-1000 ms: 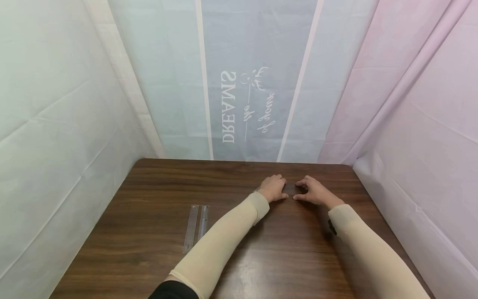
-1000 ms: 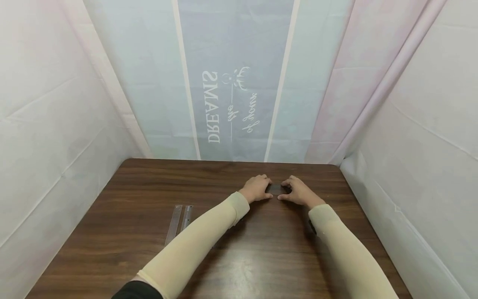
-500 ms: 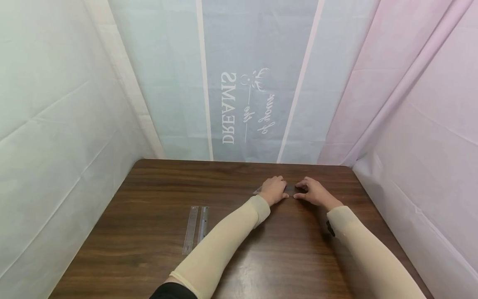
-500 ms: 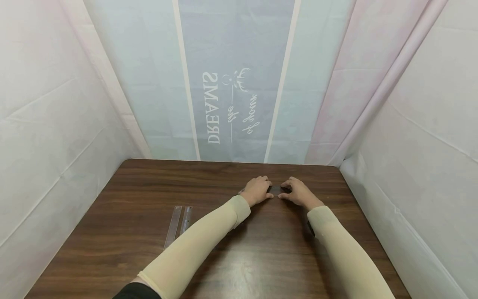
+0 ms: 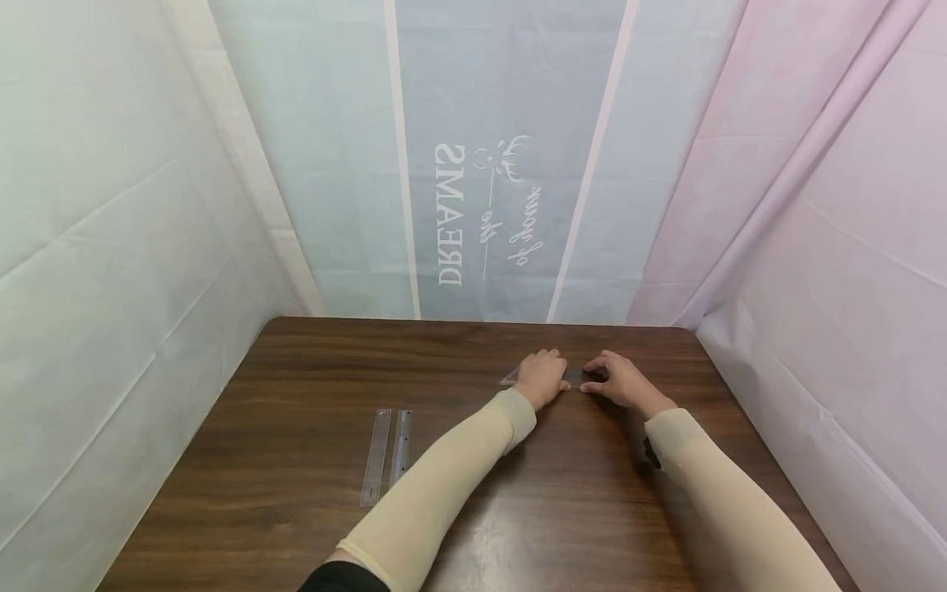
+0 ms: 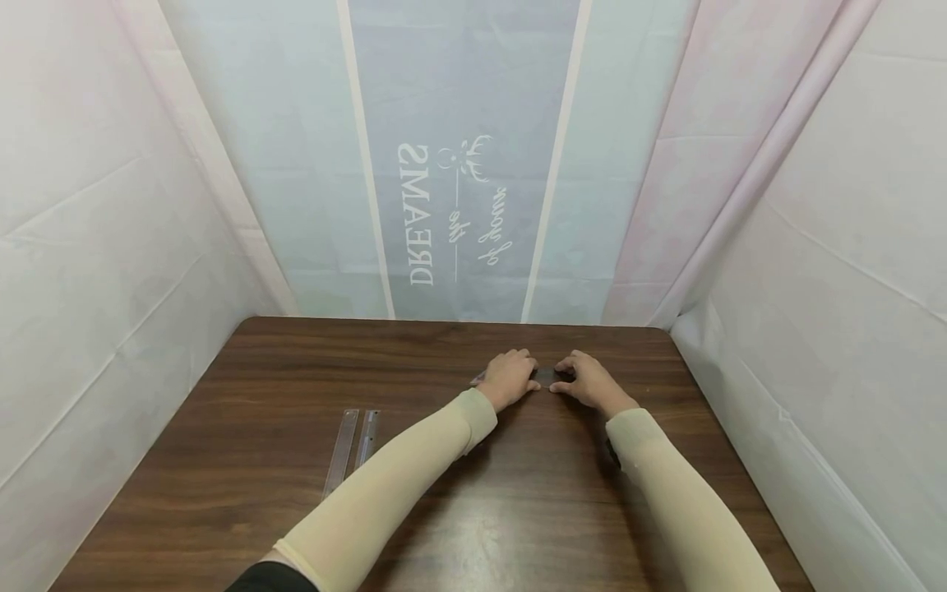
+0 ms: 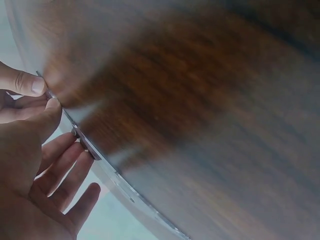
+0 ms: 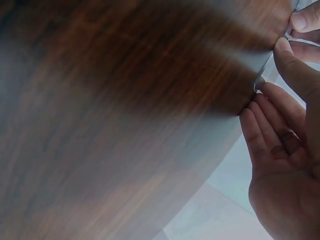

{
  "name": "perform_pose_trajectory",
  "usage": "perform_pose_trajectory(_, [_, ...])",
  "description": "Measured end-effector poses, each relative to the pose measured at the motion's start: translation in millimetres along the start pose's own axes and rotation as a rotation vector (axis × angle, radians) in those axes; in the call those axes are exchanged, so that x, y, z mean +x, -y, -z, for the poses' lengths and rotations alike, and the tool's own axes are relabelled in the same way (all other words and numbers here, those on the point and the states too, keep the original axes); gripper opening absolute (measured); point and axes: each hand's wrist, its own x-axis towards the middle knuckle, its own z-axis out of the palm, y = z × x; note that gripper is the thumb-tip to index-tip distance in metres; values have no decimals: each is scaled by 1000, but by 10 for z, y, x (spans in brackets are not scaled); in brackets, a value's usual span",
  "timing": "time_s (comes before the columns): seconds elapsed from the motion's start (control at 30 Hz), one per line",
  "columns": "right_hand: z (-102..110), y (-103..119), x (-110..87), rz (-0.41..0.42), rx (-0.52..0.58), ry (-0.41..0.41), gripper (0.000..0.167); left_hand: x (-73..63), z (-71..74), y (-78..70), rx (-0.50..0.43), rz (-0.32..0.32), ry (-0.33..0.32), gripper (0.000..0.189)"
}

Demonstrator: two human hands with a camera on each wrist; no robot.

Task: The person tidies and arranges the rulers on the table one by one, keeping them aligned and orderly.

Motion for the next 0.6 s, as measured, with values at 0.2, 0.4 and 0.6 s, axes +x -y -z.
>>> perform_pose_trajectory(0.2, [11, -5, 9, 8, -10, 2, 39, 39, -26, 0, -25, 17, -3, 43])
perform_pose_trajectory(0.4, [10, -6, -5, 17, -10, -11, 37, 100, -73, 2, -60, 33, 7, 41])
perform_pose_trajectory(0.6, [-33, -8, -24, 32, -30, -21, 36, 69, -98, -15, -55, 36, 2, 44])
